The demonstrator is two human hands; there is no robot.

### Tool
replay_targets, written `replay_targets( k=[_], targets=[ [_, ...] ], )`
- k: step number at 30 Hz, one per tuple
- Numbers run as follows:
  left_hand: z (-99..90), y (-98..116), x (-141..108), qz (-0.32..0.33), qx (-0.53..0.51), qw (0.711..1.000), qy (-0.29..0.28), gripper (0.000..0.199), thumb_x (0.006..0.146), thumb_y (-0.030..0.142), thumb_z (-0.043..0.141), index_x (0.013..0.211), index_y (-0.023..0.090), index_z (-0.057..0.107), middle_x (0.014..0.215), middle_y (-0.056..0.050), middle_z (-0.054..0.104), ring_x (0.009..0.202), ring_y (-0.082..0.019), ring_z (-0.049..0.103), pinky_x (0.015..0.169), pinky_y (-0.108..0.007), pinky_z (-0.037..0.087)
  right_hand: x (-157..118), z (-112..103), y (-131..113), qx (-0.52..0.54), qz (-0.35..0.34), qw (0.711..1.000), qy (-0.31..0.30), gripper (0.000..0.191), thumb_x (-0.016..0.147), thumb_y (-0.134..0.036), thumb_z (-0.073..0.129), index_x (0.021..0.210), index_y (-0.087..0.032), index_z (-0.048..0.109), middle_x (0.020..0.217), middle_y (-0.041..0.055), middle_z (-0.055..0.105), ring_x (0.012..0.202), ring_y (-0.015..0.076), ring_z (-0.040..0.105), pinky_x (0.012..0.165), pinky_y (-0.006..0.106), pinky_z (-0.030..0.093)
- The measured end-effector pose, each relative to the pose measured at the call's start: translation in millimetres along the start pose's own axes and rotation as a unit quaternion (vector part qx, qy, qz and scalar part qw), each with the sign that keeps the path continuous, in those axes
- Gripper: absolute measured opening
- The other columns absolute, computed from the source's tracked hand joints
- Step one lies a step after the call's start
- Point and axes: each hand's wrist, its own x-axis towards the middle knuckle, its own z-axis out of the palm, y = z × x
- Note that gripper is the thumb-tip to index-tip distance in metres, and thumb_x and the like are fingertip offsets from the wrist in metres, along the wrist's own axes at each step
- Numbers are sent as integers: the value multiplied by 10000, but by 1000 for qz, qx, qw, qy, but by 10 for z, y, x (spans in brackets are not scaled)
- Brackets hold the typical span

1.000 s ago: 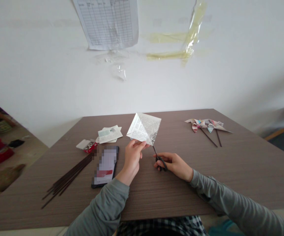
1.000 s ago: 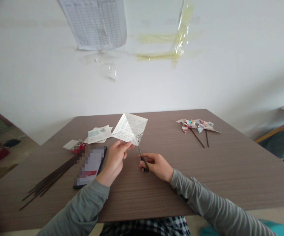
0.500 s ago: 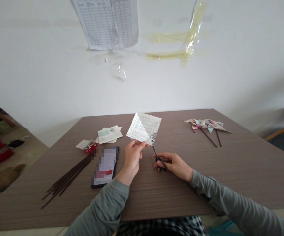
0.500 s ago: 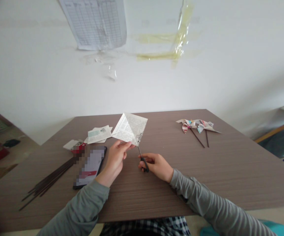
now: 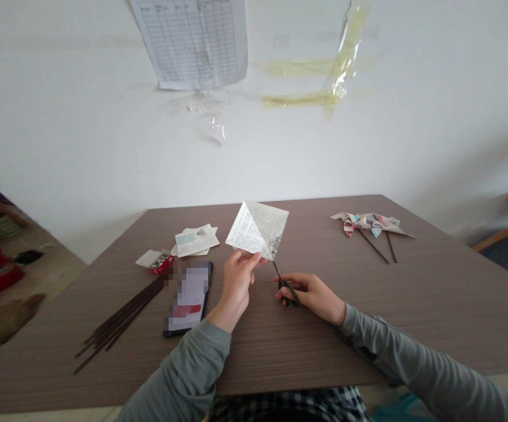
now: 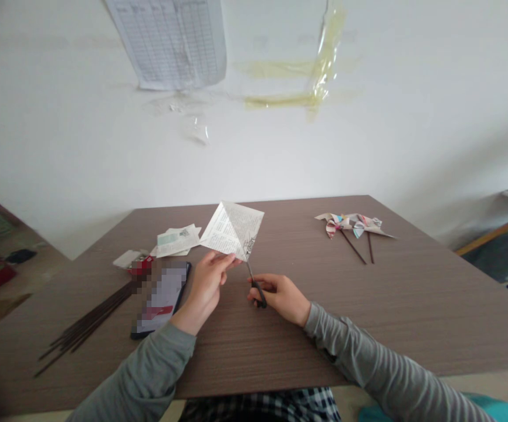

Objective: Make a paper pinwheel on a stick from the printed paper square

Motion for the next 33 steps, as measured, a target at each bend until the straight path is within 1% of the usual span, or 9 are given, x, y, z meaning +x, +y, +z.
replay_targets(
  k=[3, 6, 9, 15, 20, 25, 33],
  targets=[
    [1, -5, -2, 0, -1, 1000, 1, 353, 703, 366, 1068, 876, 236, 789, 991, -120, 943, 882, -319, 959, 485, -218, 275, -2, -5, 15, -3, -1, 1000, -2, 937, 881, -912, 1102, 1410, -158, 933, 1071, 144, 960, 927, 287, 852, 985, 478, 754],
    [-2, -14, -1, 4, -2, 1000, -1, 384, 699, 376, 1099, 876, 235, 788, 979, -113, 937, 861, -312, 955, 486, -216, 259, 1, -6, 24, -4, 1, 1000, 0, 949, 833, -936, 1117, 1382, -182, 941, 1050, 127, 951, 916, 291, 855, 973, 486, 755],
    [-4, -17, -1, 7, -6, 1000, -3, 401, 675, 390, 1107, 865, 231, 791, 958, -106, 934, 826, -298, 944, 485, -215, 254, 3, -4, 24, -2, 1, 1000, 1, 999, 805, -989, 1101, 1362, -177, 932, 1040, 124, 959, 894, 282, 849, 963, 494, 752],
    [1, -5, -4, 6, -8, 1000, -3, 361, 688, 372, 1076, 876, 230, 803, 967, -111, 948, 823, -293, 944, 484, -213, 243, 8, -3, 34, -9, -1, 1000, 5, 966, 807, -998, 1093, 1327, -199, 942, 1013, 114, 957, 877, 288, 853, 940, 486, 747],
    [4, 2, -18, 8, -10, 1000, -4, 422, 631, 425, 1085, 867, 220, 801, 979, -132, 948, 822, -291, 937, 488, -214, 239, 31, -29, 88, -16, -4, 1000, -1, 959, 823, -990, 1089, 1343, -197, 944, 1001, 102, 957, 866, 279, 855, 959, 500, 752],
    [17, 4, -26, 15, -8, 1000, 1, 463, 600, 479, 1081, 861, 224, 795, 961, -132, 936, 814, -290, 928, 489, -215, 230, 31, -39, 109, -18, -4, 1000, -1, 949, 850, -975, 1084, 1356, -185, 946, 1021, 120, 964, 875, 284, 865, 961, 494, 755],
    [18, 5, -19, 14, -8, 1000, 5, 446, 600, 459, 1088, 850, 233, 797, 951, -108, 938, 790, -273, 918, 484, -212, 236, 22, -31, 87, -25, -2, 1000, 0, 947, 848, -987, 1071, 1347, -191, 945, 1002, 105, 953, 880, 286, 865, 968, 505, 759]
  ],
)
